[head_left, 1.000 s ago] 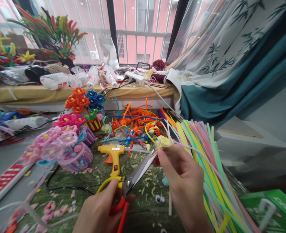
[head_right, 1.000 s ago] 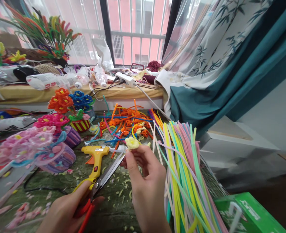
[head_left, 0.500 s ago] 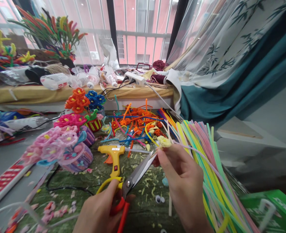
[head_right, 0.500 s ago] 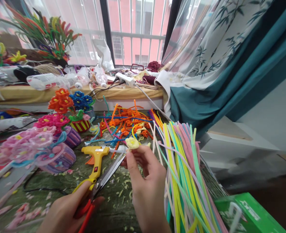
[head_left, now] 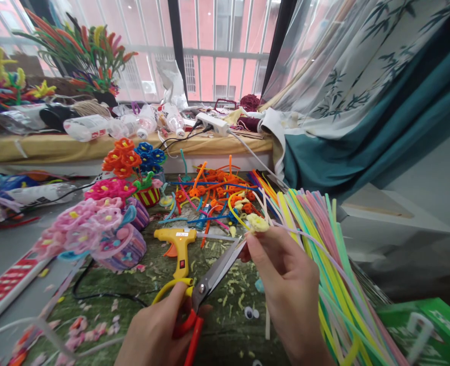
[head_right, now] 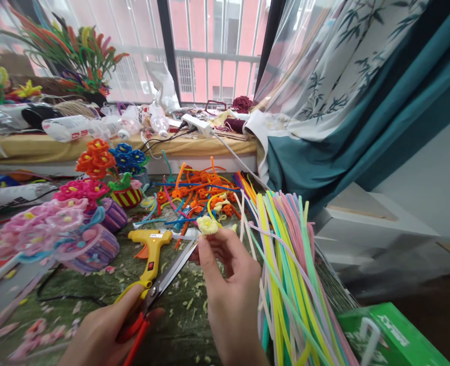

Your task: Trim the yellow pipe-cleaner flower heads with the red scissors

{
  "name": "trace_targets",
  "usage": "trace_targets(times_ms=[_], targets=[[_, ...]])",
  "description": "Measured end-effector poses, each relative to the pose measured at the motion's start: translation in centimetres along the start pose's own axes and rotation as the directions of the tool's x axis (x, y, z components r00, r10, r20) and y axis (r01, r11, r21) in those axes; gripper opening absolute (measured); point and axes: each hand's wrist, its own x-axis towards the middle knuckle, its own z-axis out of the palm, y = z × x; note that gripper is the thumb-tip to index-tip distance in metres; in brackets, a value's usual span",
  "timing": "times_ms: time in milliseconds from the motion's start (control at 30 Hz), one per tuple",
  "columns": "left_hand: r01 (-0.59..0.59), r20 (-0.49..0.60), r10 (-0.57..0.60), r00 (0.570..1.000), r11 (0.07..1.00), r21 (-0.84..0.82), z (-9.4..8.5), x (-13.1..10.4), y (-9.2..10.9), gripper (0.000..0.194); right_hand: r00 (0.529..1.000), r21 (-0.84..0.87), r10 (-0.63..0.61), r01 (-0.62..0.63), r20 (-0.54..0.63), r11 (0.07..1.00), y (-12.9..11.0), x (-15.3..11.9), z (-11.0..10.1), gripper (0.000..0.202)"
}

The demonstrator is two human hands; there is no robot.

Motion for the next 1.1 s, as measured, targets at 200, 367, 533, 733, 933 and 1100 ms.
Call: trace_targets(times_ms=[200,367,533,733,933,1100], targets=[[-0.007,-0.003,0.007,1.000,1.000,0.002,0.03,0.16,0.08,0.018,1.000,0.009,0.014,-0.014,-0.009,1.000,0.02,-0.08,0.07,0.007],[-0.020,-0.006,0.020,1.000,1.000,-0.008,0.05,0.06,-0.03,0.021,0.999,0.022,0.046,-0.046,-0.015,0.999,0.10,-0.15,-0.02,0.008],[-0.025,0.000,0.025,1.000,1.000,-0.011,0.20,0.10,-0.23,0.020,0.998,0.024,0.069,-0.069,-0.013,0.997,0.18,-0.15,-0.13,0.008],[-0.013,-0.002,0.013,1.000,1.000,-0.013,0.26,0.04,-0.22,0.022,0.997,0.037,0.080,-0.079,-0.017,0.996,0.24,-0.17,0.03,0.009],[0.004,0.001,-0.004,1.000,1.000,-0.019,0.28,-0.14,-0.26,0.024,0.997,0.058,0.079,-0.078,-0.004,0.995,0.25,-0.26,0.06,0.010],[0.006,0.010,-0.006,1.000,1.000,-0.030,0.40,-0.08,-0.34,0.022,0.996,0.084,0.092,-0.091,-0.006,0.992,0.34,-0.12,0.07,0.010]])
